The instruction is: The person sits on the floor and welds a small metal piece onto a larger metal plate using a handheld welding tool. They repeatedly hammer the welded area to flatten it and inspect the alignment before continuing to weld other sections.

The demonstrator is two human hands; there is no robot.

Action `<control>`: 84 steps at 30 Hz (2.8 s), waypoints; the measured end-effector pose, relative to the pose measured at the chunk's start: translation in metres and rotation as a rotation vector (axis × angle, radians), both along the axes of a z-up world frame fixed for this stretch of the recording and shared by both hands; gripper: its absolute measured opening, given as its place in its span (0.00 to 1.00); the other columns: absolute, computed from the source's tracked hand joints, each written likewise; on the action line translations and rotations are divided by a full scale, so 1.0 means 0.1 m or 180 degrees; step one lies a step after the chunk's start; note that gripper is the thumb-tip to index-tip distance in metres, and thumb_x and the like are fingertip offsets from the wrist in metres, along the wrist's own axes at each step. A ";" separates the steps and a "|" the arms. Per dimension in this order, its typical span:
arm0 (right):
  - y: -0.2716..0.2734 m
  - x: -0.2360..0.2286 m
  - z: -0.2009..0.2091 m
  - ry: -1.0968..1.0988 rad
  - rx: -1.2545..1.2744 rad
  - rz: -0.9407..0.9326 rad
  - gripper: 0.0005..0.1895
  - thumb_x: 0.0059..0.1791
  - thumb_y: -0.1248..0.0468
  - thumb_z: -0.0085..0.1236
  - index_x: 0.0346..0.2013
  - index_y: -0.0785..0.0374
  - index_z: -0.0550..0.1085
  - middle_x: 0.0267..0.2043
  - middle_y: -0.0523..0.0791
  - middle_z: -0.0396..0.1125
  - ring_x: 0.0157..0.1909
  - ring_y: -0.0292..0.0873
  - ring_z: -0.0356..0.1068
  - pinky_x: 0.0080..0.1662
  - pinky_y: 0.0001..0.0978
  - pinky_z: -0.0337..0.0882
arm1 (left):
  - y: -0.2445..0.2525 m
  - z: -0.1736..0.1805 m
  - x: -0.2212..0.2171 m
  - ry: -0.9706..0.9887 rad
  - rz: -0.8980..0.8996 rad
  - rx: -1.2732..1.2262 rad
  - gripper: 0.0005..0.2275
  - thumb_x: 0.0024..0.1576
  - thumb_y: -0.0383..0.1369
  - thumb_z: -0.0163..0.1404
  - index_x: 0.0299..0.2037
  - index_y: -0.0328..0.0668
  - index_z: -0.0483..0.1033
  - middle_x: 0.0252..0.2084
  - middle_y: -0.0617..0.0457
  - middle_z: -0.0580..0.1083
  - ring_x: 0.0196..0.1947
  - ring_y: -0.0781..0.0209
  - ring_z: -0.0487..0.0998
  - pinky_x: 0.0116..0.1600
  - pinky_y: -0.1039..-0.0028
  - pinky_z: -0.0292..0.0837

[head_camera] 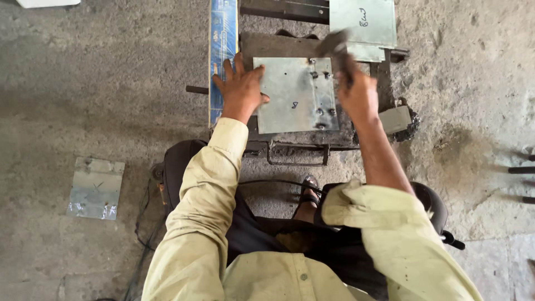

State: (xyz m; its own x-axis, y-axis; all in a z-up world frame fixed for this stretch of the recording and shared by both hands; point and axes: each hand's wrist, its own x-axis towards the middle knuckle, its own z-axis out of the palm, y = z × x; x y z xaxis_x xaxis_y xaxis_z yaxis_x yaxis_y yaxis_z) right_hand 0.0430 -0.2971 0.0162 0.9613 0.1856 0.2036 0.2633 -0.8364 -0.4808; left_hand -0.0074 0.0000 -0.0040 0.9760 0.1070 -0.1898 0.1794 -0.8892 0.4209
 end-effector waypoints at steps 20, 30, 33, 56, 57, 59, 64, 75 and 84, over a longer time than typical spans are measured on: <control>-0.53 -0.58 -0.09 -0.0103 -0.0226 -0.0129 0.22 0.54 0.57 0.66 0.61 0.62 0.76 0.30 0.50 0.74 0.26 0.35 0.70 0.31 0.30 0.71 | -0.01 0.01 0.00 -0.0428 0.0060 0.0308 0.46 0.38 0.49 0.71 0.68 0.48 0.64 0.66 0.42 0.64 0.66 0.40 0.63 0.59 0.36 0.61; -0.49 -0.41 -0.05 0.1323 0.2021 -0.1258 0.29 0.51 0.67 0.58 0.66 0.63 0.61 0.29 0.44 0.66 0.20 0.34 0.63 0.20 0.26 0.64 | 0.06 -0.05 0.05 -0.0333 0.0223 0.0200 0.60 0.33 0.53 0.74 0.73 0.35 0.50 0.62 0.38 0.67 0.60 0.38 0.70 0.56 0.41 0.65; -0.53 -0.19 -0.10 0.1144 0.1699 -0.1271 0.33 0.50 0.68 0.58 0.67 0.62 0.56 0.31 0.44 0.66 0.21 0.35 0.65 0.21 0.28 0.69 | 0.06 -0.05 0.07 -0.0101 0.0208 0.0152 0.62 0.31 0.53 0.74 0.74 0.39 0.48 0.62 0.39 0.67 0.60 0.39 0.71 0.58 0.41 0.64; -0.33 -0.37 0.21 0.0264 0.0221 0.0249 0.18 0.54 0.62 0.57 0.59 0.61 0.74 0.48 0.50 0.75 0.33 0.38 0.76 0.33 0.28 0.79 | 0.34 -0.10 0.23 -0.1083 0.0052 -0.1841 0.08 0.59 0.31 0.58 0.37 0.32 0.77 0.33 0.44 0.80 0.33 0.52 0.83 0.38 0.64 0.75; -0.39 -0.55 0.25 0.0179 0.0056 0.0129 0.16 0.55 0.63 0.58 0.57 0.62 0.76 0.45 0.50 0.76 0.31 0.38 0.75 0.30 0.27 0.75 | 0.34 -0.08 0.22 -0.1234 0.0036 -0.1889 0.07 0.60 0.30 0.58 0.37 0.31 0.76 0.33 0.43 0.80 0.33 0.52 0.82 0.37 0.64 0.74; -0.56 -1.00 0.36 0.0306 -0.0083 -0.0372 0.13 0.55 0.63 0.59 0.54 0.62 0.78 0.41 0.49 0.77 0.27 0.38 0.72 0.26 0.28 0.69 | 0.35 -0.06 0.22 -0.1747 0.0138 -0.1950 0.05 0.62 0.28 0.55 0.40 0.33 0.75 0.36 0.45 0.79 0.35 0.54 0.82 0.38 0.65 0.75; -0.81 -1.81 0.33 -0.0009 0.1383 -0.0809 0.11 0.56 0.67 0.59 0.52 0.65 0.80 0.38 0.45 0.75 0.34 0.30 0.71 0.35 0.20 0.70 | 0.44 -0.14 0.15 -0.2813 0.0592 -0.2178 0.03 0.65 0.22 0.52 0.42 0.35 0.70 0.41 0.48 0.74 0.42 0.56 0.78 0.46 0.65 0.75; -0.72 -1.95 0.02 -0.0339 0.0669 -0.0712 0.11 0.51 0.65 0.63 0.47 0.64 0.82 0.36 0.51 0.76 0.34 0.42 0.76 0.39 0.33 0.74 | -0.40 -0.67 -0.66 -0.0832 0.1741 -0.4525 0.10 0.58 0.26 0.54 0.40 0.37 0.63 0.31 0.46 0.74 0.19 0.56 0.77 0.22 0.65 0.78; -0.96 -1.94 -0.02 -0.0218 0.0773 -0.0928 0.12 0.50 0.65 0.61 0.47 0.66 0.80 0.42 0.52 0.77 0.33 0.46 0.77 0.38 0.35 0.76 | 0.14 -0.33 -0.81 -0.0175 0.1407 -0.3001 0.09 0.57 0.28 0.57 0.32 0.35 0.67 0.27 0.48 0.74 0.27 0.50 0.78 0.31 0.60 0.73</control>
